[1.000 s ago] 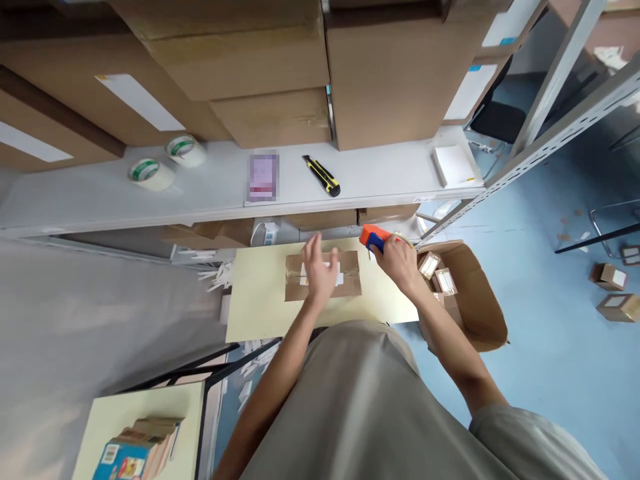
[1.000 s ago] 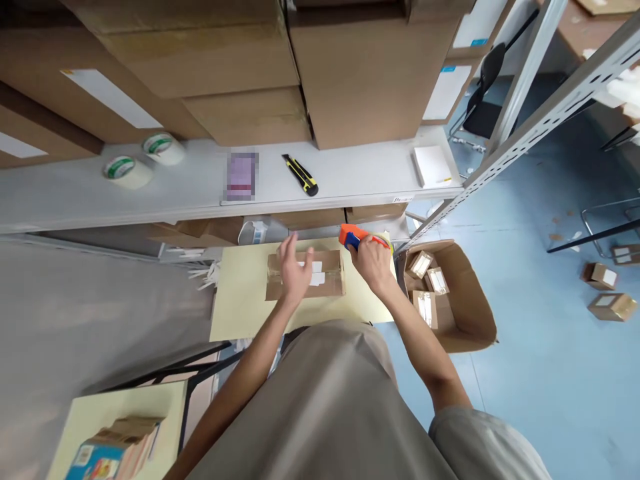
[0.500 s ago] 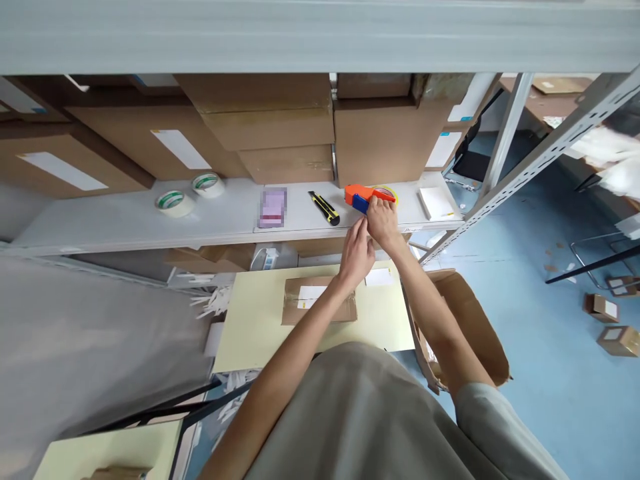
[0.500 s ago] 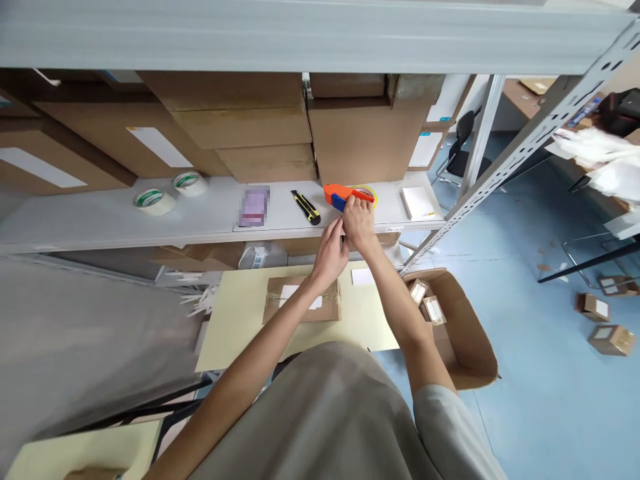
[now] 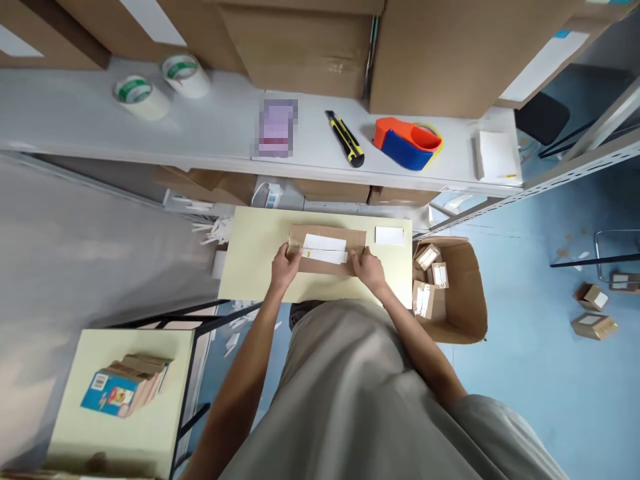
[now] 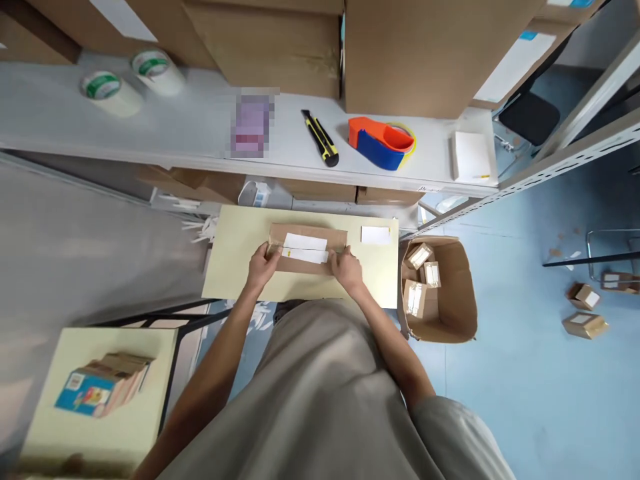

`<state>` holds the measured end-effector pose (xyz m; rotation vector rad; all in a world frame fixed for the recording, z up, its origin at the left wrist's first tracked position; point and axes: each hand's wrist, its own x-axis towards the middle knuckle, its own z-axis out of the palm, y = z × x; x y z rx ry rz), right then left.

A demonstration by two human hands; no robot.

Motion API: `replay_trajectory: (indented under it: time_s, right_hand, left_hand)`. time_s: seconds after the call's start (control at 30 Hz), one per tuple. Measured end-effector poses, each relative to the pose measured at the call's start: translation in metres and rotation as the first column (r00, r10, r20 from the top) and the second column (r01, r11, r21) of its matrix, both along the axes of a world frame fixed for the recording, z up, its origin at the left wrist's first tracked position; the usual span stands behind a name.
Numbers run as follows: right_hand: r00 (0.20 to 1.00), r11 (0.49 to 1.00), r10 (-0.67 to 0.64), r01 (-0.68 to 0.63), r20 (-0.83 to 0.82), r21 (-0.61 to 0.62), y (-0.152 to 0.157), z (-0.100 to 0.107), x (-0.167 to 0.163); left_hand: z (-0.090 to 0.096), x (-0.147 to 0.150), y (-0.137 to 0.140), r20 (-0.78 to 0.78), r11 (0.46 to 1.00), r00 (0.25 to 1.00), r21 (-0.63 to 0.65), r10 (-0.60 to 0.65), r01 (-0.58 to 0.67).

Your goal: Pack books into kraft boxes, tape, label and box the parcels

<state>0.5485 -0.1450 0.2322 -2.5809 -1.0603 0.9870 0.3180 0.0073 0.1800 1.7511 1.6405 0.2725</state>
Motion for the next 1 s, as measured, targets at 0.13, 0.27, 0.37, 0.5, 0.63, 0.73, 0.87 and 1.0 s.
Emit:
replay_trajectory:
  time_s: [0.13,0.27,0.37,0.5,0.63,0.73,0.87,1.0]
  right_hand:
    - [0.997,0.997,-0.062,0.064,0.056,-0.032,-0.003,-0.028,-0.018]
    - [0.998,0.995,-0.058,0.056,0.021,0.087,-0.011,-0.047,-0.002]
    - [0.997,0.975,-0.047,0.058,-0.058,0.214,-0.018,-0.056,0.009]
    - [0.993,0.958,-0.048,0.076,-0.11,0.277,-0.02,-0.054,0.018]
    - [0.986,0.927,-0.015,0.075,-0.163,0.368,-0.026,-0.045,0.027]
    - [0.972,0.837,-0.034,0.154,-0.232,0.526,-0.039,-0.048,0.033]
    - [0.947,0.802,-0.056,0.232,-0.317,0.551,-0.054,-0.072,0.032]
    - [0.935,0.871,-0.047,0.211,-0.351,0.444,-0.061,-0.101,0.018]
  left_hand:
    - [-0.008,0.01,-0.004,-0.124,0.995,0.992,-0.093,0.024,-0.035]
    - [-0.01,0.004,0.001,-0.069,0.996,0.996,-0.07,-0.051,0.046]
    - [-0.008,-0.007,0.009,0.02,0.991,0.994,-0.069,-0.11,0.111]
    - [0.0,-0.015,0.02,0.043,0.977,0.982,-0.098,-0.185,0.189]
    - [0.006,-0.025,0.021,0.093,0.966,0.968,-0.092,-0.232,0.241]
    - [0.002,-0.033,0.008,0.181,0.981,0.965,0.016,-0.192,0.193]
    - [-0.013,-0.037,-0.019,0.147,0.999,0.988,0.017,-0.054,0.052]
    - [-0.032,-0.04,-0.037,0.046,0.995,0.998,-0.099,0.031,-0.026]
